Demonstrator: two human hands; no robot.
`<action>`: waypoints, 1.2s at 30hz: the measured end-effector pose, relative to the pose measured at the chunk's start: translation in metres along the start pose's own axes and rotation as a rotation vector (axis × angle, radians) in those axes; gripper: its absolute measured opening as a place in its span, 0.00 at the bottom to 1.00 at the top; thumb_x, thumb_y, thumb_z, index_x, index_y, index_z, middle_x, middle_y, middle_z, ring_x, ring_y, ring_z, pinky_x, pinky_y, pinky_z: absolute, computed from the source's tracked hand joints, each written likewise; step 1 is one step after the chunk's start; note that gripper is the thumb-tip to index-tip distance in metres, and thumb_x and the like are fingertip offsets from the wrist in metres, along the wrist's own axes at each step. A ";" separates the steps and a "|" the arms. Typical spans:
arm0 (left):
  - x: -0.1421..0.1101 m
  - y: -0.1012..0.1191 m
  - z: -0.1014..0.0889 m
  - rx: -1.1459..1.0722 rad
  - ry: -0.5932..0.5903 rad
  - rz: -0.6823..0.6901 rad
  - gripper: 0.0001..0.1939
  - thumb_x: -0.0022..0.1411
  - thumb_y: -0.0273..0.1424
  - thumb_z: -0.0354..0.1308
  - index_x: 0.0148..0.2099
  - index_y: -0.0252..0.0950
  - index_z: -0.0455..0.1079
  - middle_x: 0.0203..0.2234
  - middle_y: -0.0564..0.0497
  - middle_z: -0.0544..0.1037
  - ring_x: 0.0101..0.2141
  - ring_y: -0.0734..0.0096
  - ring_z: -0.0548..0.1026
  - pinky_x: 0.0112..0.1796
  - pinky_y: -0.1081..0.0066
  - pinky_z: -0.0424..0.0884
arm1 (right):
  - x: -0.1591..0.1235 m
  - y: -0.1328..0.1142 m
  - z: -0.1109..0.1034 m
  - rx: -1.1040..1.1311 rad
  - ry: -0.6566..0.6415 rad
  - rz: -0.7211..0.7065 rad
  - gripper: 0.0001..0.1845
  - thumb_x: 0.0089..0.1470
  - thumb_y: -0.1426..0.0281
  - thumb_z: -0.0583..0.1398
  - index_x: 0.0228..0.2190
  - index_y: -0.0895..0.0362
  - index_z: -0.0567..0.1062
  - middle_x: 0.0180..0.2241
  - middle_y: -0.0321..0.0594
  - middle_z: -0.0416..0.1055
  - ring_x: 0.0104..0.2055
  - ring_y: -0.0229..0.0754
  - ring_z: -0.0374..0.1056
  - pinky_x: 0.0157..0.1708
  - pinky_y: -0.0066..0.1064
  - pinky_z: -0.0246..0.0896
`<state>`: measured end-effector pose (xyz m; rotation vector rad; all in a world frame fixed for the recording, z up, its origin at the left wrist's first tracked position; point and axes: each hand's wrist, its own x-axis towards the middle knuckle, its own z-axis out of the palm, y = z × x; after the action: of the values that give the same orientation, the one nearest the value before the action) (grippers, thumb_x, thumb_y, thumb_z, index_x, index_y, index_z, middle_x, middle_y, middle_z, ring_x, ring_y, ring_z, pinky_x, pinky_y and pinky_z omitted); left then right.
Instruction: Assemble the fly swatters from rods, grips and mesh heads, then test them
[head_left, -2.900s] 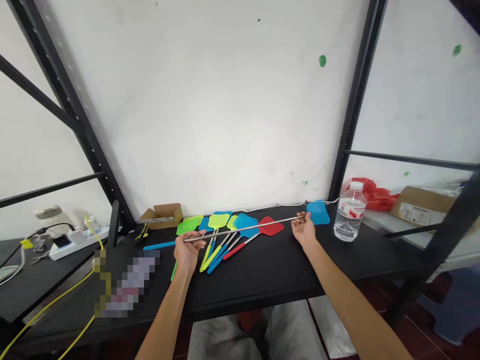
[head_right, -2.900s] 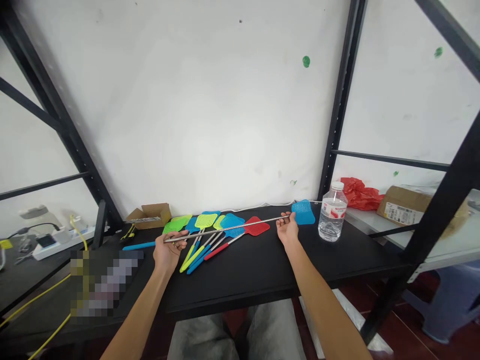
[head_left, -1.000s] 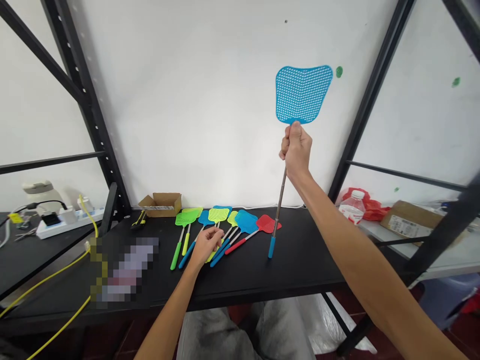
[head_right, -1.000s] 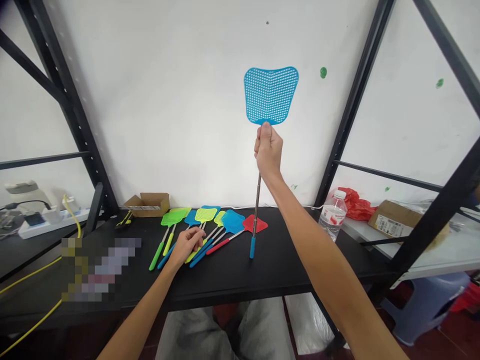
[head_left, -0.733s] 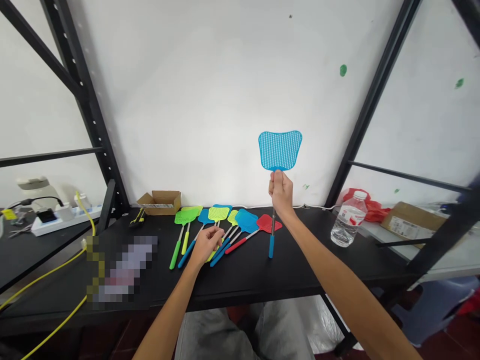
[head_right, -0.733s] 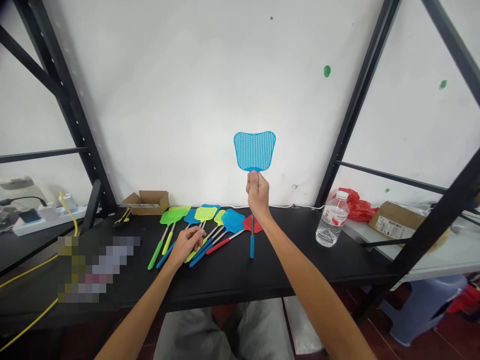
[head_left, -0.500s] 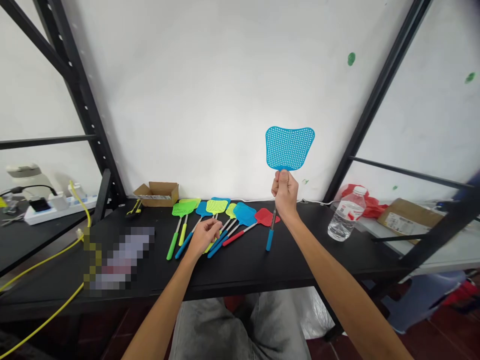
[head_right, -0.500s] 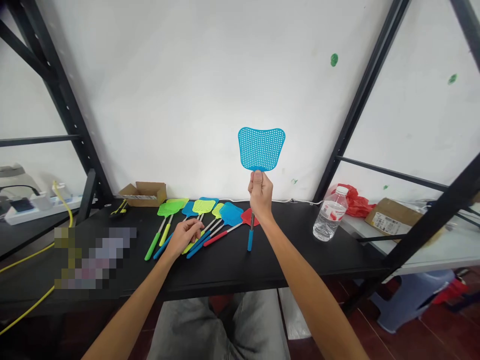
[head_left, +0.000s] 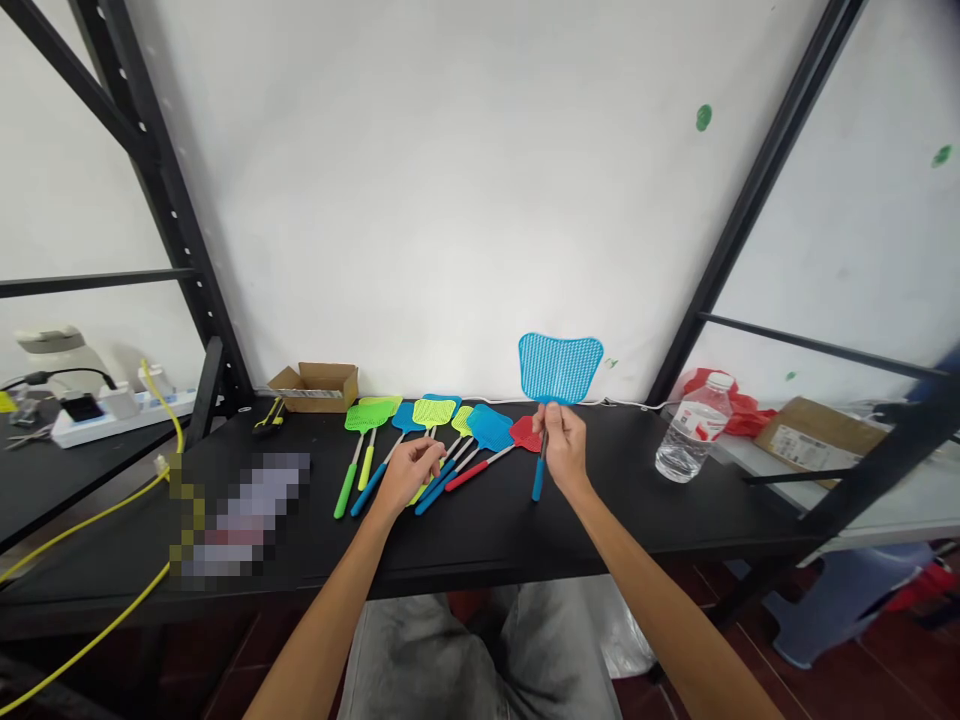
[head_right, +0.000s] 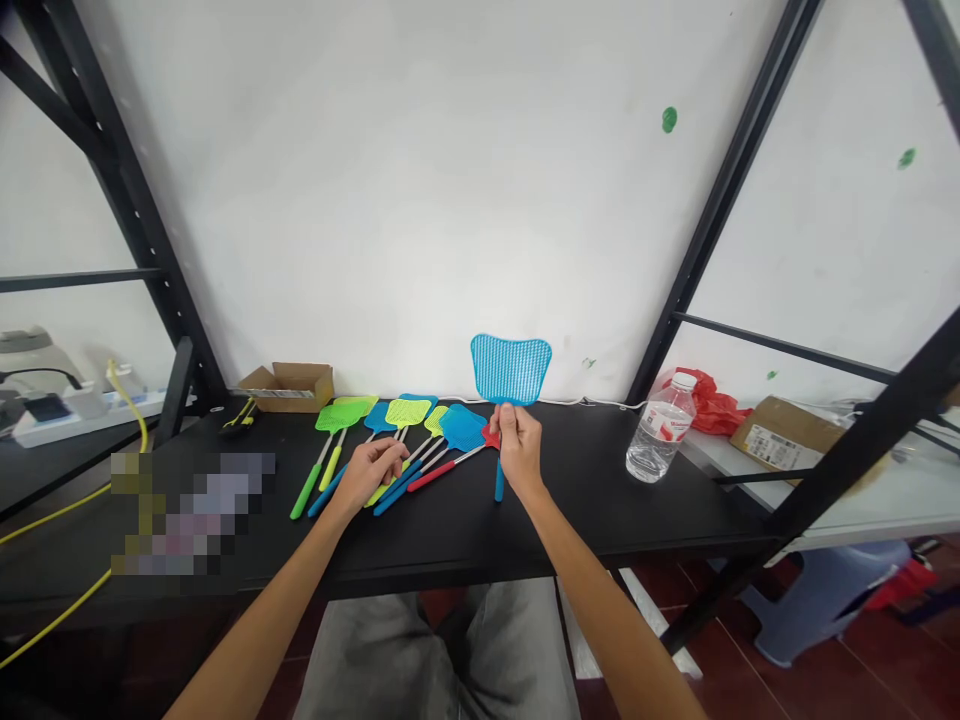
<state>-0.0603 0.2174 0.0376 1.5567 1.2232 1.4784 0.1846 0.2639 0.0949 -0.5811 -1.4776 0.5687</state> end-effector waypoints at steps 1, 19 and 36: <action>0.000 0.000 0.000 0.002 -0.001 -0.001 0.16 0.63 0.40 0.55 0.29 0.35 0.71 0.15 0.56 0.69 0.17 0.78 0.61 0.20 0.75 0.59 | -0.003 0.002 0.000 0.007 0.002 0.014 0.23 0.65 0.58 0.50 0.23 0.56 0.68 0.22 0.36 0.66 0.26 0.38 0.63 0.30 0.31 0.58; -0.001 -0.002 0.001 0.170 -0.013 0.028 0.17 0.63 0.42 0.52 0.28 0.35 0.71 0.16 0.55 0.69 0.18 0.75 0.61 0.21 0.74 0.56 | -0.052 0.057 -0.044 -0.283 -0.174 0.318 0.18 0.58 0.54 0.55 0.30 0.56 0.71 0.21 0.35 0.67 0.24 0.40 0.64 0.27 0.30 0.59; -0.012 0.008 0.014 1.021 -0.146 0.181 0.07 0.58 0.38 0.56 0.32 0.42 0.69 0.28 0.54 0.75 0.30 0.68 0.71 0.28 0.71 0.54 | -0.032 0.079 -0.130 -1.232 -0.106 0.495 0.21 0.59 0.64 0.51 0.48 0.55 0.77 0.43 0.52 0.75 0.44 0.55 0.71 0.38 0.40 0.62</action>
<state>-0.0437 0.2052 0.0389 2.4062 1.9300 0.7910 0.3145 0.2987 0.0166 -1.9254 -1.6896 -0.0279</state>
